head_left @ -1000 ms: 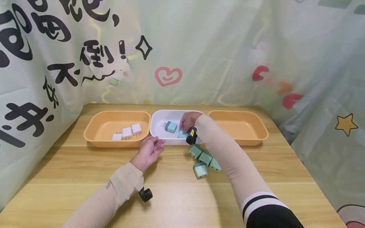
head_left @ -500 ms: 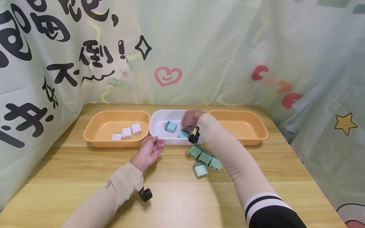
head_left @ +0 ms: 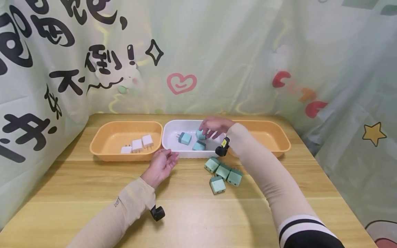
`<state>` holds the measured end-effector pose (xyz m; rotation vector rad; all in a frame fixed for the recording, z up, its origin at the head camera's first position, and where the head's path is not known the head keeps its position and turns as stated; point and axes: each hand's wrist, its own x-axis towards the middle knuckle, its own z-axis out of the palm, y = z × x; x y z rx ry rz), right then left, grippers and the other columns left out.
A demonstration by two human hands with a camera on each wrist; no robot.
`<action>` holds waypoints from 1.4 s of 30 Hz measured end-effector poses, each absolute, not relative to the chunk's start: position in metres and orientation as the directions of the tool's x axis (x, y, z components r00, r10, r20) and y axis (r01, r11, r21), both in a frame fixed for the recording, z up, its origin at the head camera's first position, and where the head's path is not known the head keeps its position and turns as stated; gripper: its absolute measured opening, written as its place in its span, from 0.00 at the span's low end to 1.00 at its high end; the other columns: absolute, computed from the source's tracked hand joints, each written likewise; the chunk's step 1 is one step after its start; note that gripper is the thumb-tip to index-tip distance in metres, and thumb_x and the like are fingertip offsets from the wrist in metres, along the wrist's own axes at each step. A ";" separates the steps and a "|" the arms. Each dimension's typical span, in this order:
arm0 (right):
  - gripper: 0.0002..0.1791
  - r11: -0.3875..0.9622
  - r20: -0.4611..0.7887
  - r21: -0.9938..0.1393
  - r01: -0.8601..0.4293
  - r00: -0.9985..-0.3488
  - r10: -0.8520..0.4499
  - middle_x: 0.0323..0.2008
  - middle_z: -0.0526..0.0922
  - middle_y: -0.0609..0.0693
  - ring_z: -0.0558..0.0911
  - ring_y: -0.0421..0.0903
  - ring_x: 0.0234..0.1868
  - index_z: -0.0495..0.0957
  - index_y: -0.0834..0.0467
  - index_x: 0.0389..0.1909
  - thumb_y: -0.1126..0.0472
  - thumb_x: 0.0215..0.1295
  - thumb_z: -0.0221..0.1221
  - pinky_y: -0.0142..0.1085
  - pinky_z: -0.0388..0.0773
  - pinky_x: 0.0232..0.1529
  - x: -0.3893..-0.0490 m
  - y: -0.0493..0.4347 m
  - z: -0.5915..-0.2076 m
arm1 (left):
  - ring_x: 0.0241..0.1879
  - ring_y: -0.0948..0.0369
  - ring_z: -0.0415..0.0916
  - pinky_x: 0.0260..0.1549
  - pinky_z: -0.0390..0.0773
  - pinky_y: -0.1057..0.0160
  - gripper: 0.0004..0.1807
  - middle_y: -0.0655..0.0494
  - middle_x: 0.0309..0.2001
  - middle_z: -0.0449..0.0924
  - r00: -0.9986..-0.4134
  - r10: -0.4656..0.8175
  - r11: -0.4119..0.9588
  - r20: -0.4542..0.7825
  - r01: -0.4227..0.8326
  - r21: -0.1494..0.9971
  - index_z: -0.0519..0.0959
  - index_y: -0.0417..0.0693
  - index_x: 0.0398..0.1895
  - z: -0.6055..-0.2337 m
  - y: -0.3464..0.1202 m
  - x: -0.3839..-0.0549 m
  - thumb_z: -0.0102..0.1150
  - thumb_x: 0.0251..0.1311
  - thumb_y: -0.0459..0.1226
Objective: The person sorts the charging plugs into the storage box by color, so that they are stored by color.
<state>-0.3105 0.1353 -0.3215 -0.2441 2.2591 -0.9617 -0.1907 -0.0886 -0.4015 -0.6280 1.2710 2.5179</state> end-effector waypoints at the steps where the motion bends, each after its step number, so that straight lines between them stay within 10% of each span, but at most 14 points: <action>1: 0.24 0.704 -0.495 -0.705 0.078 -0.765 -0.411 0.56 0.73 0.62 0.76 0.60 0.55 0.67 0.64 0.64 0.57 0.73 0.42 0.50 0.77 0.53 -0.309 0.138 -0.321 | 0.42 0.60 0.72 0.43 0.78 0.69 0.09 0.48 0.48 0.66 -0.876 0.032 -0.585 -0.482 -0.407 0.701 0.59 0.45 0.54 -0.401 -0.089 -0.190 0.39 0.74 0.33; 10: 0.25 0.626 -0.375 -0.779 0.010 -0.808 -0.455 0.59 0.71 0.66 0.74 0.64 0.57 0.64 0.66 0.65 0.53 0.77 0.42 0.50 0.76 0.55 -0.295 0.172 -0.318 | 0.44 0.58 0.74 0.47 0.80 0.63 0.21 0.48 0.46 0.68 -0.877 0.080 -0.521 -0.474 -0.442 0.730 0.56 0.39 0.66 -0.398 -0.086 -0.184 0.42 0.74 0.37; 20: 0.26 0.453 -0.232 -0.890 0.057 -0.911 -0.341 0.60 0.69 0.70 0.74 0.64 0.56 0.58 0.68 0.68 0.55 0.78 0.42 0.52 0.75 0.56 -0.277 0.222 -0.318 | 0.64 0.40 0.61 0.63 0.66 0.46 0.25 0.32 0.66 0.56 -0.865 0.284 -0.384 -0.414 -0.499 0.777 0.53 0.35 0.69 -0.398 -0.073 -0.170 0.39 0.74 0.37; 31: 0.30 0.282 -0.136 -0.956 0.083 -0.975 -0.174 0.43 0.80 0.46 0.82 0.41 0.41 0.55 0.70 0.69 0.51 0.79 0.41 0.38 0.81 0.48 -0.244 0.293 -0.324 | 0.44 0.50 0.78 0.45 0.82 0.49 0.22 0.35 0.54 0.72 -0.836 0.420 -0.089 -0.353 -0.425 0.901 0.63 0.35 0.62 -0.397 -0.056 -0.168 0.50 0.70 0.35; 42: 0.09 -0.036 -0.105 -0.994 0.107 -0.994 -0.039 0.34 0.84 0.43 0.83 0.40 0.35 0.68 0.54 0.47 0.54 0.76 0.47 0.31 0.83 0.37 -0.224 0.349 -0.325 | 0.42 0.46 0.79 0.33 0.85 0.52 0.23 0.38 0.49 0.75 -0.807 0.525 0.210 -0.269 -0.184 0.960 0.67 0.38 0.61 -0.393 -0.043 -0.168 0.57 0.67 0.37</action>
